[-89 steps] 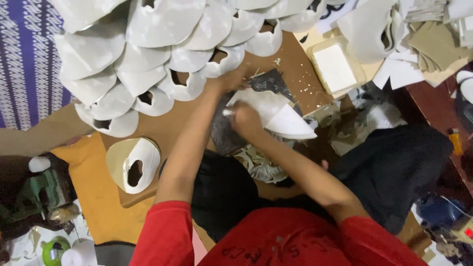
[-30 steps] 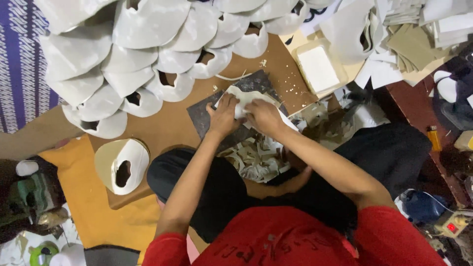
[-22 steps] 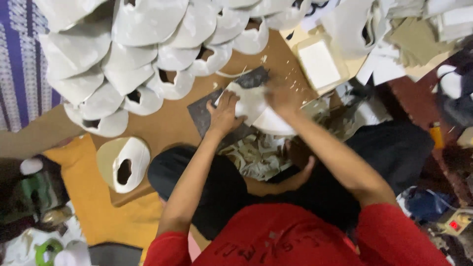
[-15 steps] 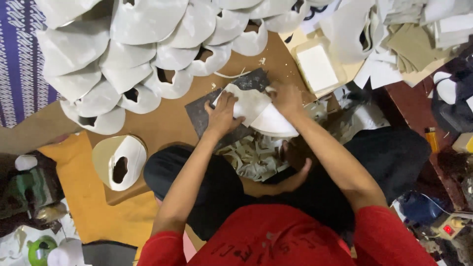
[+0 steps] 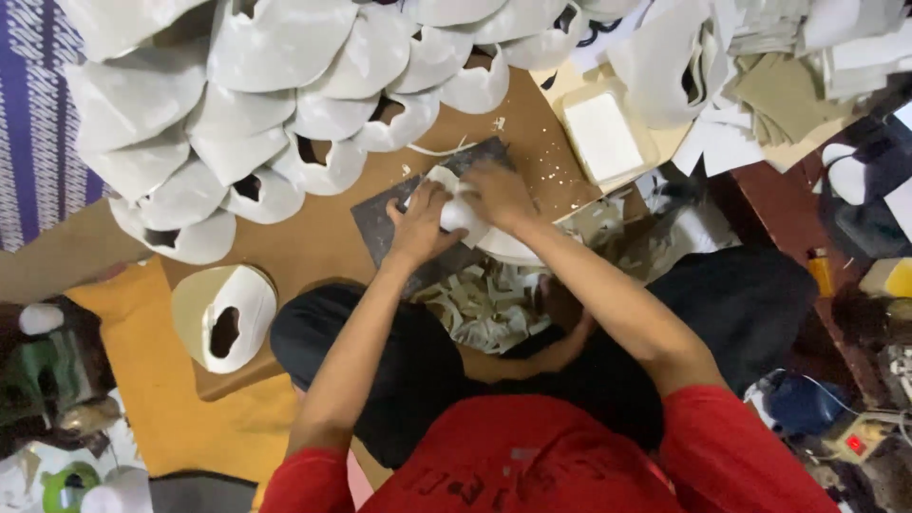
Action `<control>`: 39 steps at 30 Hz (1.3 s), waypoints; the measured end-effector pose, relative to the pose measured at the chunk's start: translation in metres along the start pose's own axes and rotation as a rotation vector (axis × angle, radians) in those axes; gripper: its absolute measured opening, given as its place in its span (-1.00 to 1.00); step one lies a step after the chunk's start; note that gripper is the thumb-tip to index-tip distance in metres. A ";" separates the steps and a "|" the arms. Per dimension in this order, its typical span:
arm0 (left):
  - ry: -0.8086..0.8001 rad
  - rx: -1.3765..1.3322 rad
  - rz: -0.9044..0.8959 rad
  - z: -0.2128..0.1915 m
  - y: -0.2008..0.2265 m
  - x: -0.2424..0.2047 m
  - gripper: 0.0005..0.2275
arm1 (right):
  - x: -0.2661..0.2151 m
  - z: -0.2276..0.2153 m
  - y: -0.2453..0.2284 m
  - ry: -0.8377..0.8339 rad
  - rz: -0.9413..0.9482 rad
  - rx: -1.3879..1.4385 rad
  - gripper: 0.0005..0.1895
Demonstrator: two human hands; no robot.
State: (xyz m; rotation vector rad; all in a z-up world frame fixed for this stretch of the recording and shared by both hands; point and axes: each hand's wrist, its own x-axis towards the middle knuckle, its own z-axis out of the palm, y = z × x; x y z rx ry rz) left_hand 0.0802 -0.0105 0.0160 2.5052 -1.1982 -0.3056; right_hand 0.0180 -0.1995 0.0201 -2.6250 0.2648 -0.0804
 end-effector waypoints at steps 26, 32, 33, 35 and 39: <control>-0.054 0.000 0.025 0.008 -0.034 0.006 -0.62 | -0.006 -0.003 0.012 0.047 0.187 -0.175 -0.67; -0.053 -0.003 0.002 0.010 -0.028 0.010 -0.61 | -0.007 -0.045 0.025 -0.145 0.390 -0.057 -0.59; -0.060 -0.002 0.004 0.008 -0.027 0.005 -0.61 | -0.004 -0.019 0.052 0.178 0.230 -0.209 -0.65; -0.063 0.010 0.000 0.014 -0.031 0.008 -0.61 | -0.002 0.009 0.045 0.230 0.252 -0.114 -0.65; -0.006 0.011 0.033 0.023 -0.039 0.018 -0.61 | 0.009 0.007 0.019 -0.039 0.070 -0.168 -0.69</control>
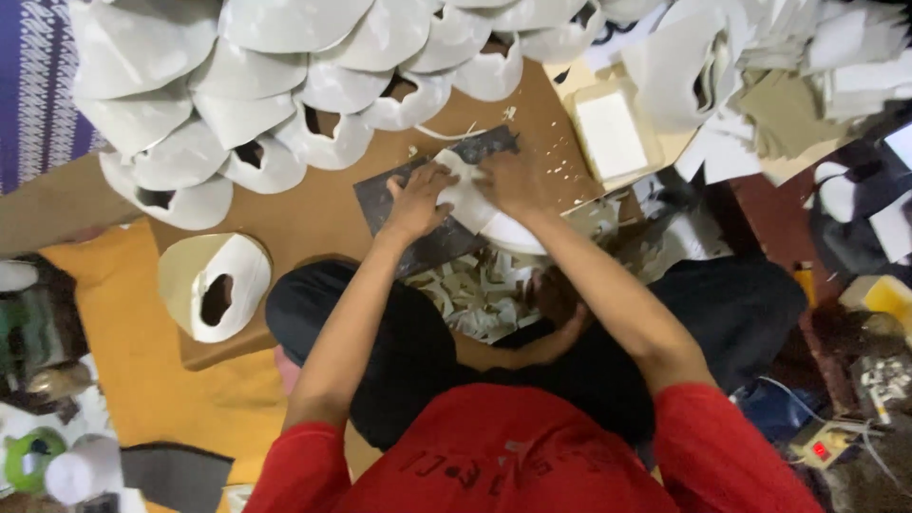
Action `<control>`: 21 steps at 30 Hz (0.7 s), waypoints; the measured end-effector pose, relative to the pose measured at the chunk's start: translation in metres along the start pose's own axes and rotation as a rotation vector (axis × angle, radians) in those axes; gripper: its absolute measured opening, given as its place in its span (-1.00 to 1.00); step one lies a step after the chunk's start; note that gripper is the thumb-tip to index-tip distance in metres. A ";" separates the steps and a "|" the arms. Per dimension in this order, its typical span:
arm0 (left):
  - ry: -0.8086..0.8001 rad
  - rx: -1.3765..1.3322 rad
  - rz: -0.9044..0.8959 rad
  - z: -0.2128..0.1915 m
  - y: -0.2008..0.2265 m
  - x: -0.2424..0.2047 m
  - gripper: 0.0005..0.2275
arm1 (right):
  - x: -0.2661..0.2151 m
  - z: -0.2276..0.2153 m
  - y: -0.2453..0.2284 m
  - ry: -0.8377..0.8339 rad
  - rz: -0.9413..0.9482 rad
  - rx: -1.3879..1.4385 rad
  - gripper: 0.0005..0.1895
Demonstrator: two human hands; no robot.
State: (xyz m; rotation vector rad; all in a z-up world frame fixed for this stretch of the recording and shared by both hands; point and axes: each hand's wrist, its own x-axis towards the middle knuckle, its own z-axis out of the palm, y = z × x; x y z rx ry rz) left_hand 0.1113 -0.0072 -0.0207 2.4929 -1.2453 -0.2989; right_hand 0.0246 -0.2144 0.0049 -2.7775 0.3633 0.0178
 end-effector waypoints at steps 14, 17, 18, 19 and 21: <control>0.108 -0.687 -0.525 0.003 -0.020 0.006 -0.52 | -0.029 -0.010 -0.027 -0.003 0.052 0.067 -0.75; 0.137 -0.958 -0.565 -0.010 -0.015 -0.008 -0.56 | -0.036 -0.020 -0.034 0.008 0.104 0.161 -0.76; 0.140 -1.110 -0.572 -0.024 -0.007 -0.013 -0.55 | -0.035 -0.028 -0.036 -0.001 0.129 0.253 -0.76; 0.145 -1.110 -0.566 -0.035 0.000 -0.013 -0.55 | -0.028 -0.026 -0.026 0.004 0.126 0.251 -0.76; 0.197 -1.502 -0.481 -0.052 0.013 -0.022 -0.70 | -0.018 -0.016 -0.009 -0.023 0.144 0.323 -0.73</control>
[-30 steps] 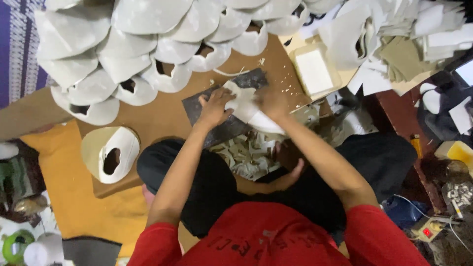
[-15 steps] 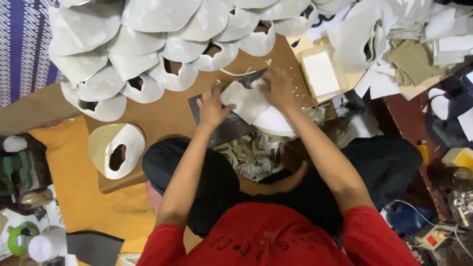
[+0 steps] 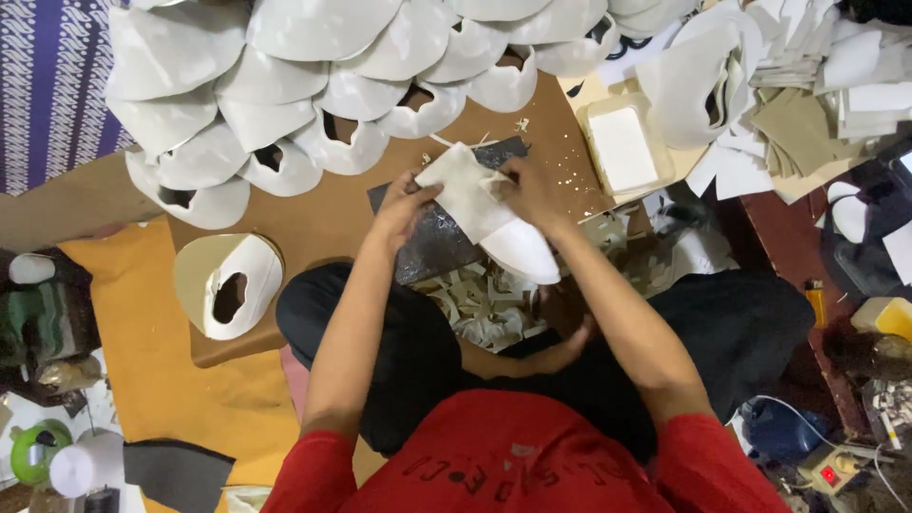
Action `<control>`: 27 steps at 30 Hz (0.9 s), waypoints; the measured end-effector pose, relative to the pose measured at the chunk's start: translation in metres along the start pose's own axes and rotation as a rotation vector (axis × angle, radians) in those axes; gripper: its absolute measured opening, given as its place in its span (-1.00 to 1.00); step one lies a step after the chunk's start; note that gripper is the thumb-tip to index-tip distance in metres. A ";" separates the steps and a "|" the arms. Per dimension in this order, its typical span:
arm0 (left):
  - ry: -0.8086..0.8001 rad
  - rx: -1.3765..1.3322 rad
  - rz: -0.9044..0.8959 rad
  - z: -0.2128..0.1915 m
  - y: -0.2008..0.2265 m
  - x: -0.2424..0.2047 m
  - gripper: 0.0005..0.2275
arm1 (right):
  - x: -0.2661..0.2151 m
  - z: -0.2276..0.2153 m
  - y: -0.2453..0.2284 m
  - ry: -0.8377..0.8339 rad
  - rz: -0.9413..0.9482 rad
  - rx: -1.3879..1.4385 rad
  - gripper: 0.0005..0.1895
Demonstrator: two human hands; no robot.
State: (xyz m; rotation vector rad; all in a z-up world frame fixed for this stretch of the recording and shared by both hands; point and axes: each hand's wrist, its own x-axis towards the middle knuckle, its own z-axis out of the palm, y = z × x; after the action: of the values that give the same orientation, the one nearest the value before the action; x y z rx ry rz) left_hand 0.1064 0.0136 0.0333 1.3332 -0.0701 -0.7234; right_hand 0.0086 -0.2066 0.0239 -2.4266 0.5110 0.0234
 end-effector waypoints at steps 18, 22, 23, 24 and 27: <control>-0.413 -0.493 0.169 0.087 0.109 -0.110 -0.97 | -0.059 -0.105 -0.042 -0.162 -0.417 0.993 -0.67; -0.380 -0.539 0.173 0.090 0.114 -0.111 -0.99 | -0.050 -0.090 -0.006 -0.123 -0.324 1.598 -0.68; -0.360 -0.565 0.171 0.090 0.114 -0.112 -0.99 | -0.050 -0.083 -0.003 -0.104 -0.252 1.690 -0.70; -0.339 -0.591 0.169 0.090 0.114 -0.113 -0.98 | -0.051 -0.074 0.000 -0.084 -0.179 1.780 -0.71; -0.285 -0.650 0.173 0.087 0.112 -0.116 -0.96 | -0.041 -0.063 0.005 -0.069 -0.204 1.813 -0.77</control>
State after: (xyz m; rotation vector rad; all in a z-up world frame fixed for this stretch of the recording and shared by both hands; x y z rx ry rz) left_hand 0.0257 0.0050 0.1980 0.5926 -0.1619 -0.7038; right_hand -0.0382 -0.2335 0.0763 -0.6707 0.0712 -0.3047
